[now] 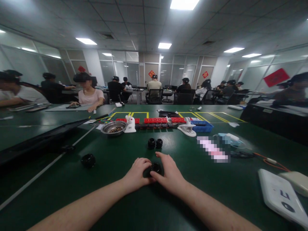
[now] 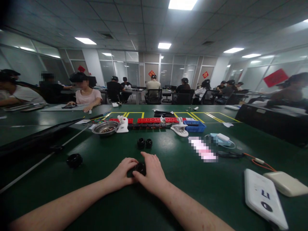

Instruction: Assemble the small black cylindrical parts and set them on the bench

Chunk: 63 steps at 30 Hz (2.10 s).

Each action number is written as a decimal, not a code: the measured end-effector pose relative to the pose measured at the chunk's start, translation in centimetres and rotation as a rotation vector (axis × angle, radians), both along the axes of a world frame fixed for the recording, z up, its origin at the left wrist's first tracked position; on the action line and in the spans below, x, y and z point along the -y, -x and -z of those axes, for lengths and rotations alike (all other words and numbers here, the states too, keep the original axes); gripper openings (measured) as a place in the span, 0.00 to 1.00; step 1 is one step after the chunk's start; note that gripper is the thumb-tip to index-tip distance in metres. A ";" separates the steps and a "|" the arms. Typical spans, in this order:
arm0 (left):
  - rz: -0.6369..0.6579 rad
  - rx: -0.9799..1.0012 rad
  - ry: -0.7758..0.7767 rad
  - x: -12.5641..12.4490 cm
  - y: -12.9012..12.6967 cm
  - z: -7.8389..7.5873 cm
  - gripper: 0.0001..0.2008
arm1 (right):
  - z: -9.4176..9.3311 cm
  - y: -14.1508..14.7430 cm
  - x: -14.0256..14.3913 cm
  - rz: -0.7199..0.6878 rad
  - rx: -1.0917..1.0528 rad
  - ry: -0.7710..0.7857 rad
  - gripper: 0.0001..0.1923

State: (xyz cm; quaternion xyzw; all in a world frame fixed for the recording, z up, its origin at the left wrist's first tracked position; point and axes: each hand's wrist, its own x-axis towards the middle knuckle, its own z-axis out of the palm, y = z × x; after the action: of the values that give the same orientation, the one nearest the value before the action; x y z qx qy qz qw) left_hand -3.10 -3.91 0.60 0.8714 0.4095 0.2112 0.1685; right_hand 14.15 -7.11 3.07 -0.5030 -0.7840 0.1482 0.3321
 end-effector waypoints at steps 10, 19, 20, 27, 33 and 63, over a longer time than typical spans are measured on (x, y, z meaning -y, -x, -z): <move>0.018 0.019 -0.046 -0.4 -0.1 0.5 0.16 | -0.2 0.2 0.3 -0.115 0.024 -0.045 0.28; 0.005 0.002 -0.001 -0.1 0.0 0.2 0.17 | -0.2 0.2 0.1 0.054 -0.004 -0.009 0.28; 0.004 0.005 -0.002 -0.1 0.0 0.2 0.16 | -0.2 0.2 0.1 0.065 0.003 -0.003 0.27; 0.001 0.008 -0.007 -0.3 -0.1 0.3 0.18 | -0.5 0.0 0.0 -0.134 0.031 -0.020 0.30; 0.000 -0.011 0.023 0.0 0.0 -0.3 0.17 | 0.2 0.0 -0.2 0.004 -0.009 -0.014 0.28; 0.005 -0.012 0.011 -0.1 0.0 0.0 0.17 | -0.3 -0.1 0.1 -0.026 0.036 -0.002 0.29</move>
State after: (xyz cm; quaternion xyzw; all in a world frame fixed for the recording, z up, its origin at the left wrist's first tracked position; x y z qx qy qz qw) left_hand -3.06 -3.78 0.57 0.8728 0.4092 0.2034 0.1712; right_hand 14.22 -7.24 3.38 -0.4950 -0.7965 0.1427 0.3165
